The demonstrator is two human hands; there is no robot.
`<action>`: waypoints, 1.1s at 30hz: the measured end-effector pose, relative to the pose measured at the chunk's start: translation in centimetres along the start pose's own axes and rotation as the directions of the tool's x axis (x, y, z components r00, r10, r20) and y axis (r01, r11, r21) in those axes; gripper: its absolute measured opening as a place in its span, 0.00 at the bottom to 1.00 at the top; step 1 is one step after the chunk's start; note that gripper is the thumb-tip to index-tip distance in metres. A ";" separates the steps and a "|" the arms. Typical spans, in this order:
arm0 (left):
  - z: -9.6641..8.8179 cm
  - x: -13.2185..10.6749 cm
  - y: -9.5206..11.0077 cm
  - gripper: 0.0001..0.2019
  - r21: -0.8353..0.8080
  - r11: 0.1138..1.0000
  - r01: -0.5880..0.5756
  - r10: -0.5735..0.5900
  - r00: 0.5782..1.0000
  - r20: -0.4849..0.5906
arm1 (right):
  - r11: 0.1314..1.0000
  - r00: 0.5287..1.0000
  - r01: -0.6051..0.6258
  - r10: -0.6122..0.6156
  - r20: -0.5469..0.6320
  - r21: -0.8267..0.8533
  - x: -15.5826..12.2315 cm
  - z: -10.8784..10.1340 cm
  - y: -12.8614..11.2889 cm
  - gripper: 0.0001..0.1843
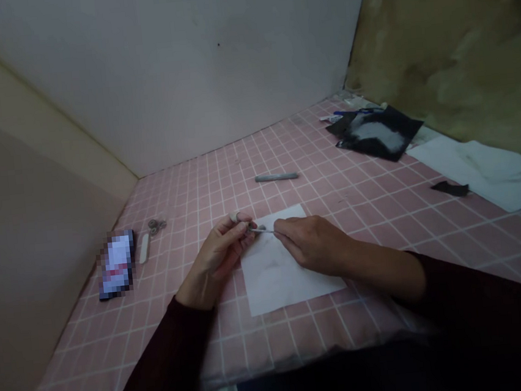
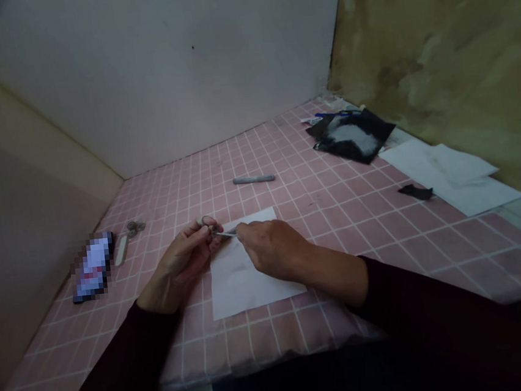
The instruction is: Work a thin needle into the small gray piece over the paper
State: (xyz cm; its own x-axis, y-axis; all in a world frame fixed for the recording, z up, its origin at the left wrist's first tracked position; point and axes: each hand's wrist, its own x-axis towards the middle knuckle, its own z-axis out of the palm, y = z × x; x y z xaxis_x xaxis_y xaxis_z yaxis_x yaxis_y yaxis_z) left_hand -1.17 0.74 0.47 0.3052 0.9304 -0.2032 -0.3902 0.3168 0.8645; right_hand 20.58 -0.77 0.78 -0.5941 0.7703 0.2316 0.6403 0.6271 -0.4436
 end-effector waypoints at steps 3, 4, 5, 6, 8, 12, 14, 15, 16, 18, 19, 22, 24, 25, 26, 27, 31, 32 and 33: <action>0.1 0.2 0.0 0.09 0.039 0.999 0.001 0.000 1.000 -0.010 | 0.999 1.000 0.007 -0.007 -0.005 0.031 0.0 0.0 0.0 0.09; 0.1 0.2 -0.1 0.10 0.047 0.999 0.001 -0.001 1.000 -0.009 | 0.998 1.000 0.006 -0.005 -0.008 0.055 0.0 0.0 0.0 0.10; 0.1 0.3 -0.1 0.11 0.054 0.999 0.000 0.000 1.000 -0.010 | 0.996 1.000 0.000 0.000 -0.010 0.089 0.0 0.0 -0.1 0.10; 0.1 0.3 -0.1 0.13 0.062 0.998 -0.002 0.003 1.000 -0.012 | 0.991 1.000 -0.013 0.015 -0.014 0.131 0.1 -0.2 -0.1 0.11; 0.2 0.3 -0.1 0.14 0.087 0.996 -0.017 0.017 1.000 -0.006 | 0.960 0.997 -0.073 0.072 0.012 0.269 0.4 -0.5 0.0 0.11; 0.2 0.0 0.2 0.12 0.215 0.970 -0.112 0.102 0.993 0.056 | 0.584 0.916 -0.395 0.189 0.354 0.710 1.0 -1.5 0.6 0.11; 0.2 -0.2 0.4 0.11 0.275 0.947 -0.166 0.146 0.985 0.090 | 0.316 0.850 -0.524 0.141 0.507 0.791 1.2 -1.8 0.8 0.10; 0.2 -0.2 0.4 0.11 0.290 0.940 -0.182 0.160 0.982 0.099 | 0.243 0.833 -0.552 0.119 0.540 0.798 1.2 -1.8 0.8 0.10; 0.2 -0.3 0.4 0.11 0.294 0.936 -0.192 0.169 0.980 0.100 | 0.229 0.831 -0.556 0.109 0.546 0.799 1.1 -1.7 0.8 0.10; 0.2 -0.3 0.3 0.12 0.287 0.939 -0.191 0.176 0.981 0.078 | 0.371 0.869 -0.491 0.141 0.475 0.788 0.9 -1.2 0.5 0.11; 0.3 -0.3 0.2 0.13 0.280 0.943 -0.179 0.170 0.984 0.057 | 0.503 0.905 -0.420 0.164 0.393 0.756 0.8 -0.9 0.2 0.11; 0.2 -0.2 -0.2 0.11 0.276 0.954 -0.117 0.122 0.992 -0.002 | 0.869 0.995 -0.101 0.095 0.038 0.484 0.4 -0.1 -0.2 0.09; 0.2 -0.1 -0.2 0.11 0.269 0.958 -0.096 0.099 0.995 0.004 | 0.900 0.998 -0.055 0.063 -0.002 0.433 0.3 0.0 -0.1 0.10; 0.1 -0.1 -0.2 0.12 0.261 0.960 -0.101 0.099 0.995 0.023 | 0.868 0.996 -0.094 0.085 0.042 0.488 0.4 -0.1 0.0 0.10; 0.1 0.0 -0.1 0.12 0.254 0.960 -0.119 0.110 0.993 0.050 | 0.800 0.985 -0.169 0.120 0.123 0.576 0.5 -0.3 0.2 0.11; 0.1 -0.1 0.0 0.13 0.250 0.957 -0.146 0.130 0.988 0.079 | 0.695 0.962 -0.265 0.151 0.226 0.668 0.6 -0.5 0.4 0.12; 0.3 -0.2 0.4 0.13 0.282 0.930 -0.236 0.201 0.968 0.149 | 0.345 0.857 -0.513 0.153 0.493 0.786 0.8 -1.1 0.7 0.16; 0.3 -0.2 0.5 0.13 0.293 0.926 -0.239 0.204 0.968 0.147 | 0.378 0.866 -0.497 0.155 0.475 0.781 0.8 -1.0 0.6 0.16; 0.3 -0.2 0.4 0.14 0.300 0.924 -0.238 0.206 0.969 0.136 | 0.462 0.891 -0.449 0.163 0.424 0.765 0.7 -0.9 0.4 0.16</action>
State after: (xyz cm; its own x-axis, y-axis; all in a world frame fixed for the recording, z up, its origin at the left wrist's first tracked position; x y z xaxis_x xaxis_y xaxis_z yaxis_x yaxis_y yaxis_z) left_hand -1.19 0.60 1.00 0.3340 0.9416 0.0437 -0.1721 0.0153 0.9850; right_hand 20.85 0.12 1.53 -0.6314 0.7396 -0.2331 0.1901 -0.1438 -0.9712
